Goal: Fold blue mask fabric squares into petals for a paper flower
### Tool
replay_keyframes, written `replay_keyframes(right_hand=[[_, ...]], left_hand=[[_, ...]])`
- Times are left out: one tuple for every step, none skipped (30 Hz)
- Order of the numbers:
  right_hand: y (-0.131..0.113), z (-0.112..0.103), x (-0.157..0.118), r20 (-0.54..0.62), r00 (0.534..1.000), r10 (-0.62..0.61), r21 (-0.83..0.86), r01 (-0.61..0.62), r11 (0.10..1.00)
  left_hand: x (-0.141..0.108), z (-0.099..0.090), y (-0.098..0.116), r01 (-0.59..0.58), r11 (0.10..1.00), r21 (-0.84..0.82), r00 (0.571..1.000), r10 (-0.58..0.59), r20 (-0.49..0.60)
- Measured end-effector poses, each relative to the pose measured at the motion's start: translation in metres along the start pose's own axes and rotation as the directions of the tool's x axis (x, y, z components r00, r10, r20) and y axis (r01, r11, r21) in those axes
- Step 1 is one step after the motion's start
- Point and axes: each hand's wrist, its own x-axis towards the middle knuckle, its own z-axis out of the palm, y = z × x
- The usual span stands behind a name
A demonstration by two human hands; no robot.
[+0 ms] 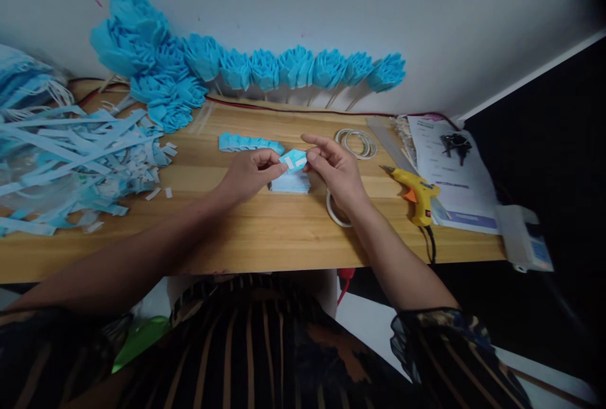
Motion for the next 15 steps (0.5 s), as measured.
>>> replay_keyframes(right_hand=[[-0.0004,0.0001,-0.0004,-0.006,1.0,0.004,0.001,-0.004,1.0],[-0.001,0.0004,-0.001,-0.007,1.0,0.008,0.001,-0.008,1.0],[-0.0017,0.001,-0.0016,-0.002,1.0,0.008,0.001,-0.008,1.0],[-0.0024,0.0017,-0.0023,0.011,1.0,0.006,0.003,-0.006,1.0],[-0.003,0.0026,-0.0029,0.026,1.0,0.001,0.006,-0.001,1.0],[-0.0034,0.0034,-0.0034,0.037,0.999,-0.007,0.008,0.007,1.0],[-0.0036,0.0041,-0.0038,0.044,0.999,-0.014,0.008,0.014,1.0],[-0.0036,0.0045,-0.0039,0.044,0.999,-0.022,0.009,0.022,1.0],[-0.0034,0.0046,-0.004,0.041,0.999,-0.027,0.009,0.026,1.0],[-0.0032,0.0044,-0.0039,0.035,0.999,-0.028,0.008,0.028,1.0],[-0.003,0.0041,-0.0038,0.029,0.999,-0.029,0.007,0.029,1.0],[-0.0031,0.0038,-0.0038,0.028,0.999,-0.029,0.003,0.029,1.0],[-0.0032,0.0038,-0.0039,0.034,0.999,-0.029,-0.003,0.029,1.0],[-0.0036,0.004,-0.0041,0.051,0.998,-0.029,-0.011,0.03,0.999],[-0.0039,0.0046,-0.0046,0.079,0.996,-0.033,-0.023,0.035,0.999]], left_hand=[[-0.0003,0.0002,0.0005,0.006,1.0,-0.001,1.0,-0.006,-0.003],[-0.0007,0.0005,0.001,0.011,1.0,0.001,1.0,-0.011,-0.004],[-0.001,0.001,0.0013,0.014,1.0,0.003,1.0,-0.014,-0.002],[-0.0013,0.0016,0.0015,0.015,1.0,0.006,1.0,-0.015,0.002],[-0.0016,0.0021,0.0016,0.013,1.0,0.01,1.0,-0.013,0.008],[-0.0017,0.0025,0.0013,0.009,1.0,0.015,1.0,-0.009,0.014],[-0.0016,0.0027,0.0009,0.003,1.0,0.02,1.0,-0.004,0.023],[-0.0015,0.0027,0.0003,-0.003,1.0,0.024,1.0,0.002,0.03],[-0.0013,0.0026,-0.0005,-0.008,1.0,0.027,0.999,0.007,0.037],[-0.001,0.0025,-0.0011,-0.013,1.0,0.028,0.999,0.011,0.042],[-0.0008,0.0024,-0.0017,-0.015,0.999,0.028,0.999,0.014,0.046],[-0.0007,0.0024,-0.0019,-0.016,0.999,0.028,0.999,0.015,0.048],[-0.0008,0.0027,-0.0019,-0.017,0.999,0.03,0.999,0.015,0.05],[-0.001,0.0032,-0.0015,-0.019,0.999,0.036,0.999,0.017,0.05],[-0.0015,0.0041,-0.0008,-0.024,0.999,0.047,0.998,0.022,0.051]])
